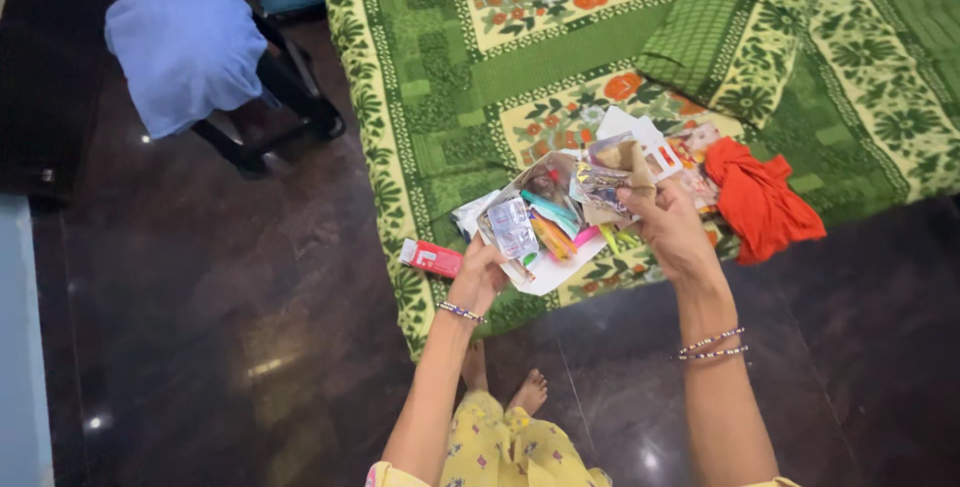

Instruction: The person removes various items from a white cupboard, including a comb, a red box, a white plastic bag, a small box, a bottle, bangles, a nail file, and a paper bag, and places them on a bed. The person also removes a newspaper lining the shelf.

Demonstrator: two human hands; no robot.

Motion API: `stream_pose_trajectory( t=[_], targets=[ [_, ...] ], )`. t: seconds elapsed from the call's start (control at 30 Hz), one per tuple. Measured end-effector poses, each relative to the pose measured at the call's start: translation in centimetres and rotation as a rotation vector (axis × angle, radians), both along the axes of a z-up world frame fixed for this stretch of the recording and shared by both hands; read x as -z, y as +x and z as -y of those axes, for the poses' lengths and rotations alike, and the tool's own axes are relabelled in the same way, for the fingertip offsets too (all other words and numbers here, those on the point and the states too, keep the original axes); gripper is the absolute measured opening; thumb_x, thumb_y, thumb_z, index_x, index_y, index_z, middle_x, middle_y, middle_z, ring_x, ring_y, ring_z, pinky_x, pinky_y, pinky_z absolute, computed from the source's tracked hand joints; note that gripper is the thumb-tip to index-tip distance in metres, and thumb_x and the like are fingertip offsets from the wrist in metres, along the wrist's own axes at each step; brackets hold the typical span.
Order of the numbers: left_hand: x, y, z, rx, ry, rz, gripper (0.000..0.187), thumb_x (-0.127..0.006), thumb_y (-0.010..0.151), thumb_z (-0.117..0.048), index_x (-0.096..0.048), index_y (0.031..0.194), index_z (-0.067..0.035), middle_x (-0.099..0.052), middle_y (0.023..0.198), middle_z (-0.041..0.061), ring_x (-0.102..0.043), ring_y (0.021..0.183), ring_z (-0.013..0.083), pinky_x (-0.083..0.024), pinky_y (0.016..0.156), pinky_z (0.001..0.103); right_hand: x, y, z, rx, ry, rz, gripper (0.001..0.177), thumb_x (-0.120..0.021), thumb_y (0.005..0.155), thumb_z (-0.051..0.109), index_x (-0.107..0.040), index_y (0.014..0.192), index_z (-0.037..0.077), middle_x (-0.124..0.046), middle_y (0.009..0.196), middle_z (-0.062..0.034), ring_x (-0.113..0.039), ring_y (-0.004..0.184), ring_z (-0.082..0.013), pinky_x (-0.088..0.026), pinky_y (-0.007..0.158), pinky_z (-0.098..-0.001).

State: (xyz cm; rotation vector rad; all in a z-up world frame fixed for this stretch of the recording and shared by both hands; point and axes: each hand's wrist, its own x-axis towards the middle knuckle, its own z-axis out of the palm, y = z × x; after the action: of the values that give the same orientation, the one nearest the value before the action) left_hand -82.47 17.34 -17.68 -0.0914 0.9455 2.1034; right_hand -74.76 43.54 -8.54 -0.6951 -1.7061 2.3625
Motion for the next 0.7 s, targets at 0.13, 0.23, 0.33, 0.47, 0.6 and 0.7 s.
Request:
stream_pose_trajectory(
  t=[0.13, 0.23, 0.33, 0.47, 0.6, 0.7],
  targets=[
    [1.7, -2.7, 1.5, -0.019, 0.038, 0.022, 0.064, -0.057, 0.082, -0.007, -0.045, 0.145, -0.007, -0.064, 0.128, 0.007, -0.068, 0.113, 0.0208, -0.059, 0.095, 0.038, 0.3, -3.3, 1.2, 0.02, -0.138, -0.093, 0.045, -0.065, 0.095, 0.009, -0.054, 0.138, 0.006, -0.068, 0.127, -0.0038, -0.069, 0.111, -0.0152, -0.06, 0.089, -0.0364],
    [3.4, -5.0, 2.6, 0.017, 0.013, 0.036, 0.059, -0.056, 0.081, -0.01, -0.047, 0.14, -0.008, -0.066, 0.119, 0.012, -0.069, 0.099, 0.028, -0.059, 0.081, 0.043, 1.6, -5.6, 1.8, 0.072, -0.136, -0.14, 0.039, -0.066, 0.102, 0.005, -0.054, 0.139, 0.003, -0.065, 0.125, -0.0061, -0.066, 0.113, -0.0166, -0.059, 0.089, -0.0387],
    [5.3, -6.9, 3.2, -0.02, -0.012, 0.061, 0.057, -0.056, 0.082, -0.008, -0.048, 0.139, -0.007, -0.066, 0.122, 0.011, -0.069, 0.105, 0.0254, -0.06, 0.088, 0.043, 2.6, -7.9, 4.1, 0.111, 0.116, -0.106, 0.044, -0.062, 0.1, 0.0, -0.056, 0.143, 0.003, -0.066, 0.13, -0.0073, -0.065, 0.115, -0.0178, -0.057, 0.096, -0.0346],
    [7.3, -9.3, 3.2, -0.023, -0.045, 0.092, 0.057, -0.057, 0.082, -0.008, -0.048, 0.138, -0.009, -0.066, 0.123, 0.007, -0.068, 0.108, 0.0226, -0.061, 0.089, 0.047, 3.7, -10.5, 8.8, 0.077, 0.825, -0.19, 0.057, -0.056, 0.093, -0.012, -0.053, 0.148, 0.004, -0.062, 0.144, -0.0132, -0.063, 0.129, -0.0281, -0.053, 0.105, -0.0373],
    [10.3, -11.3, 2.0, -0.034, -0.026, 0.115, 0.059, -0.054, 0.081, -0.004, -0.047, 0.14, -0.012, -0.064, 0.121, 0.005, -0.066, 0.109, 0.0213, -0.061, 0.089, 0.047, 7.7, -12.7, 12.5, -0.031, 1.226, -0.134, 0.069, -0.062, 0.081, -0.012, -0.054, 0.146, 0.01, -0.055, 0.148, -0.0191, -0.054, 0.135, -0.0377, -0.047, 0.11, -0.0447],
    [14.7, -12.5, 0.9, -0.053, -0.003, 0.158, 0.062, -0.052, 0.079, 0.001, -0.048, 0.14, -0.011, -0.065, 0.123, 0.005, -0.067, 0.11, 0.0219, -0.061, 0.09, 0.045, 12.5, -14.0, 13.2, -0.06, 1.333, -0.114, 0.072, -0.062, 0.08, -0.01, -0.051, 0.148, 0.01, -0.042, 0.157, -0.0215, -0.04, 0.145, -0.0434, -0.035, 0.12, -0.051]
  ],
)
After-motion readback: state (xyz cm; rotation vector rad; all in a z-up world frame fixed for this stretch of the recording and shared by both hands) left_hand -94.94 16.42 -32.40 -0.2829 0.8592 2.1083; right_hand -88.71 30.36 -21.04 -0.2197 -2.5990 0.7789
